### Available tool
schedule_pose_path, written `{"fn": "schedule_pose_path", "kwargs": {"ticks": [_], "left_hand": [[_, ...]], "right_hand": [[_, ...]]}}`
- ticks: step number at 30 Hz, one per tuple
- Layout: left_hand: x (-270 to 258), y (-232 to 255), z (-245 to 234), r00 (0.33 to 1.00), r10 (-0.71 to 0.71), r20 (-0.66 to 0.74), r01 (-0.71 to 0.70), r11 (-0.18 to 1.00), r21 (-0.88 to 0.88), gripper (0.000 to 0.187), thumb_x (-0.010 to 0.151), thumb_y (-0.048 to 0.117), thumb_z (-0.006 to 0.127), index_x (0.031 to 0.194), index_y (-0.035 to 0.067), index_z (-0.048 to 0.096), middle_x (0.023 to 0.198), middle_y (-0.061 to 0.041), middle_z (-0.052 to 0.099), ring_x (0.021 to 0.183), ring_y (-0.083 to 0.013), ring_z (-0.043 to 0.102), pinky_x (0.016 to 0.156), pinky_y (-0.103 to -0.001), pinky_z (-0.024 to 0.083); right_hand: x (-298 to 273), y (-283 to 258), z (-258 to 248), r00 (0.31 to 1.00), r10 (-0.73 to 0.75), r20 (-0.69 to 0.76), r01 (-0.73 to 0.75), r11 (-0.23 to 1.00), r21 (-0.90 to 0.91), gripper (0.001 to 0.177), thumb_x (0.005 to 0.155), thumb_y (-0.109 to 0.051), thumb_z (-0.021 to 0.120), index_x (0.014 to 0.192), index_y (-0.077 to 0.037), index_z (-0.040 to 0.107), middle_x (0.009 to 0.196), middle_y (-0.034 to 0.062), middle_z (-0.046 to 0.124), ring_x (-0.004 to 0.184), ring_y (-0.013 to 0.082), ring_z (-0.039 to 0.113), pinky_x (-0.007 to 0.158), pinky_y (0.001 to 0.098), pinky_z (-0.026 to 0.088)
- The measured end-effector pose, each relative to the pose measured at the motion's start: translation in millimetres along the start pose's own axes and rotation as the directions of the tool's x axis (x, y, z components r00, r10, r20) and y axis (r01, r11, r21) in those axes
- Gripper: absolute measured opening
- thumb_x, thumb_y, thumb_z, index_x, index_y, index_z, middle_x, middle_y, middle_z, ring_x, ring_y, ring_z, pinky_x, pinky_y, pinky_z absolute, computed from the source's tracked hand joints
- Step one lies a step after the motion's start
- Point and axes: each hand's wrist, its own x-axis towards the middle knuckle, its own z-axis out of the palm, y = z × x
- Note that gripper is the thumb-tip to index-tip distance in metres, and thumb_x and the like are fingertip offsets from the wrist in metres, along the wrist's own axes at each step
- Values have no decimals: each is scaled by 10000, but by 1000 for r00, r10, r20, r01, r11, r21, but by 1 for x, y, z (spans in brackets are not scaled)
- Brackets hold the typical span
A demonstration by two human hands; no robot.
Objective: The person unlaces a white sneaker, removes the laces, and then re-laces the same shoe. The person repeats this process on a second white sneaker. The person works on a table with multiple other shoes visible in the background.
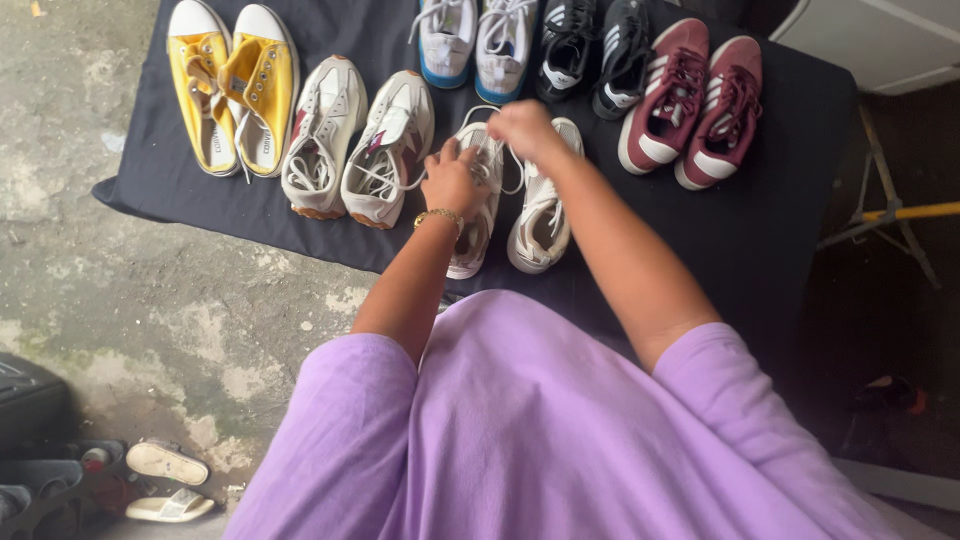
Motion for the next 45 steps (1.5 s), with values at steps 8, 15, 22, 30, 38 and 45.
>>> {"fn": "schedule_pose_path", "kwargs": {"ticks": [8, 15, 22, 30, 38, 45], "left_hand": [[0, 1, -1, 999, -25, 23, 26, 1000, -7, 726, 682, 232, 839, 1369, 297, 612, 1556, -36, 412, 1334, -353, 443, 977, -524, 500], [3, 1, -1, 998, -43, 37, 44, 999, -6, 739, 677, 254, 855, 1369, 312, 604, 1572, -35, 391, 1365, -353, 413, 998, -533, 482], [1, -12, 13, 999, -17, -48, 8, 985, -170, 914, 693, 305, 836, 1508, 184, 440, 1583, -62, 382, 1374, -372, 420, 1062, -519, 450], [-20, -11, 22, 966, -258, -12, 249, 940, -232, 971, 731, 421, 854, 1533, 193, 357, 1618, -124, 328, 1408, -373, 415, 1093, -512, 408], [-25, -14, 5, 985, -172, 20, 171, 951, -257, 816, 738, 361, 850, 1454, 282, 467, 1567, -173, 342, 1320, -434, 450, 1020, -494, 468], [-28, -13, 12, 976, -214, -27, 200, 945, -257, 724, 754, 391, 837, 1347, 151, 498, 1449, -122, 523, 1263, -405, 556, 1020, -477, 510]], "right_hand": [[-47, -134, -61, 923, -369, -108, 338, 912, -232, 421, 992, -293, 776, 692, -22, 659, 578, 28, 562, 523, 106, 484, 498, 300, 399], [-75, -175, -66, 748, -640, -177, 449, 684, -575, 370, 900, -264, 851, 700, -22, 653, 566, 71, 597, 486, 172, 572, 487, 329, 438], [-41, -131, -75, 778, -581, -240, 206, 597, -775, 228, 851, -265, 834, 790, -69, 735, 756, 103, 705, 689, 307, 673, 619, 440, 517], [-10, -60, 3, 912, -409, -30, 242, 596, -766, 217, 832, -270, 806, 1039, -208, 793, 1177, 83, 683, 1136, 346, 566, 946, 499, 466], [0, -5, 54, 953, -289, 96, 269, 650, -711, 153, 882, -198, 710, 981, -208, 826, 1050, 72, 725, 1027, 323, 636, 931, 463, 492], [-4, 12, 59, 884, -425, 193, 371, 390, -843, 117, 813, -129, 717, 870, -152, 817, 946, 95, 708, 996, 312, 660, 864, 474, 502]]}}
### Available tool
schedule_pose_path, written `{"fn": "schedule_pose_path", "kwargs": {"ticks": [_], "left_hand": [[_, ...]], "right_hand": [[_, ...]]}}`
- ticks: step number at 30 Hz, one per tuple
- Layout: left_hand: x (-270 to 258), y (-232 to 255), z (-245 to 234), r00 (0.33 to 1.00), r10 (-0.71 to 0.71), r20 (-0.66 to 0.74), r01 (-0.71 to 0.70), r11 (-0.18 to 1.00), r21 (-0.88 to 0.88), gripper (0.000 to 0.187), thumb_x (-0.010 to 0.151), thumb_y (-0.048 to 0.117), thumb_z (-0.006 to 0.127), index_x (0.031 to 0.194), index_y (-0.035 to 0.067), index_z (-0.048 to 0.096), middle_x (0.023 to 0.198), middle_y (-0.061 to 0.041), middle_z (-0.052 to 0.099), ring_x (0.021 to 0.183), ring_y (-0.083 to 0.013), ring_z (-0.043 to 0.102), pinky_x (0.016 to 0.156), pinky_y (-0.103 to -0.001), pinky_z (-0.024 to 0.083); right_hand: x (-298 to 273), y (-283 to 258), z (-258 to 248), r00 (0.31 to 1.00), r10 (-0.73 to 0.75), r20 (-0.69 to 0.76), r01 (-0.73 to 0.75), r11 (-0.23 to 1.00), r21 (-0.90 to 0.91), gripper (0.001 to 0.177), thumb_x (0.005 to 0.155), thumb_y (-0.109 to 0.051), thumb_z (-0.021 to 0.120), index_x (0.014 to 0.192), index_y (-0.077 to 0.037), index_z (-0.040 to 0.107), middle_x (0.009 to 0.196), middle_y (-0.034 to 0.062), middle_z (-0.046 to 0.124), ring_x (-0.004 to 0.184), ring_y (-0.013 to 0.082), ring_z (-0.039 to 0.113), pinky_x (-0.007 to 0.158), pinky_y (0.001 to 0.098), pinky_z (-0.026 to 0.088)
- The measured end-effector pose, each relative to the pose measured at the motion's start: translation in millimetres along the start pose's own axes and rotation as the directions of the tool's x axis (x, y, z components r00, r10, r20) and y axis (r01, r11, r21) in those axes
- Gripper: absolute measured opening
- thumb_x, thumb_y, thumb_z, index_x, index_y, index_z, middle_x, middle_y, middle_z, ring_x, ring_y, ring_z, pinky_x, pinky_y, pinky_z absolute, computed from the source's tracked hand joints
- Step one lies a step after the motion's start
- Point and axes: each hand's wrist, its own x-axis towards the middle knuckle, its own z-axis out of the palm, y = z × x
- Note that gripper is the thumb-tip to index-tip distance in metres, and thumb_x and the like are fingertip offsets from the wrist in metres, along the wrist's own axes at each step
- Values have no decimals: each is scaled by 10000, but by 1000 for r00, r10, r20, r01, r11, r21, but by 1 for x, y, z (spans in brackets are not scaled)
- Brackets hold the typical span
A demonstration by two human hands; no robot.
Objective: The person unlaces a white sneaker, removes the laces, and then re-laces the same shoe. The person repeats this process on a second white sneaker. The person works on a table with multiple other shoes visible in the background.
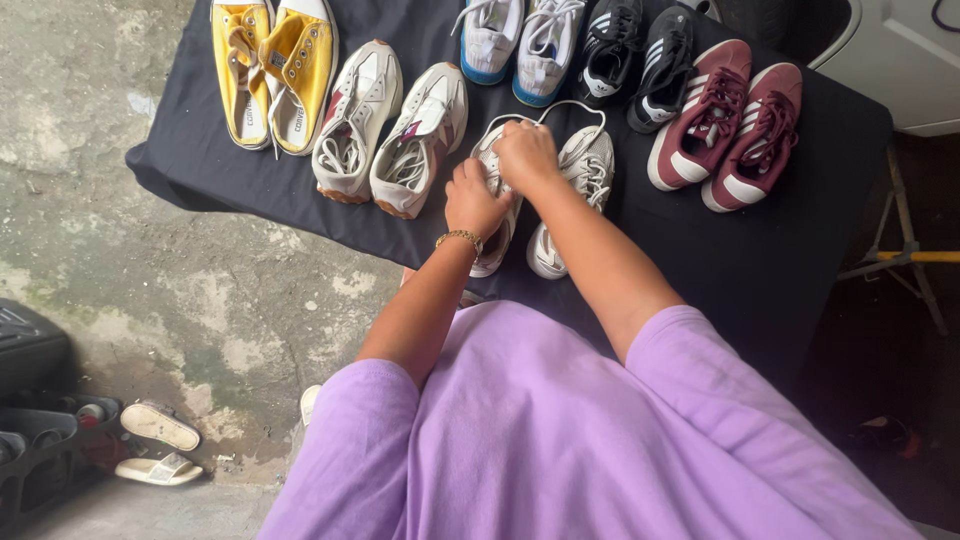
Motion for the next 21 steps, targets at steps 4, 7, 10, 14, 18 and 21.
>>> {"fn": "schedule_pose_path", "kwargs": {"ticks": [4, 7, 10, 14, 18, 21], "left_hand": [[3, 4, -1, 999, 18, -33, -18, 1000, -8, 853, 730, 353, 831, 1475, 227, 435, 1471, -144, 465, 1245, -445, 508, 983, -493, 489], [5, 8, -4, 1000, 10, -3, -10, 998, 60, 758, 766, 390, 834, 1439, 300, 497, 1501, -152, 435, 1287, -444, 476, 995, -487, 483], [3, 7, -6, 999, -31, 37, 28, 996, 83, 831, 707, 399, 846, 1452, 319, 486, 1516, -108, 445, 1291, -415, 495, 1010, -469, 495], [2, 10, -7, 1000, -23, 21, 21, 996, 89, 818, 702, 357, 837, 1450, 302, 509, 1499, -105, 465, 1294, -410, 498, 1014, -463, 500], [3, 10, -6, 1000, -15, 8, 14, 995, 100, 802, 714, 343, 827, 1448, 279, 510, 1490, -111, 468, 1290, -411, 496, 1009, -467, 500], [1, 9, -3, 999, -32, 9, 31, 994, 103, 781, 728, 332, 813, 1447, 275, 514, 1490, -103, 477, 1293, -407, 501, 1008, -465, 510]], "right_hand": [[-6, -5, 10, 998, -47, -29, 46, 999, -18, 82, 864, -139, 713, 867, -88, 777, 966, 118, 690, 970, 316, 679, 832, 477, 516], [-6, 0, 23, 997, 43, -60, -33, 988, 154, 124, 810, -153, 697, 858, -66, 771, 928, 132, 693, 890, 348, 683, 772, 471, 536], [3, 10, 42, 974, 141, -177, -91, 961, 263, 107, 672, -174, 761, 620, -83, 783, 955, 166, 721, 873, 444, 649, 713, 515, 541], [21, 36, 37, 960, 137, 246, -263, 744, 615, 159, 911, -190, 684, 885, -62, 776, 906, 99, 726, 833, 258, 663, 761, 380, 526], [27, 34, -11, 905, 278, 322, -373, 157, 914, 132, 876, -203, 727, 820, -85, 746, 815, 13, 716, 770, 125, 642, 725, 287, 519], [37, 23, -73, 885, 359, 298, -321, 4, 947, 98, 895, -187, 743, 827, -123, 714, 834, -7, 694, 778, 67, 607, 684, 244, 437]]}}
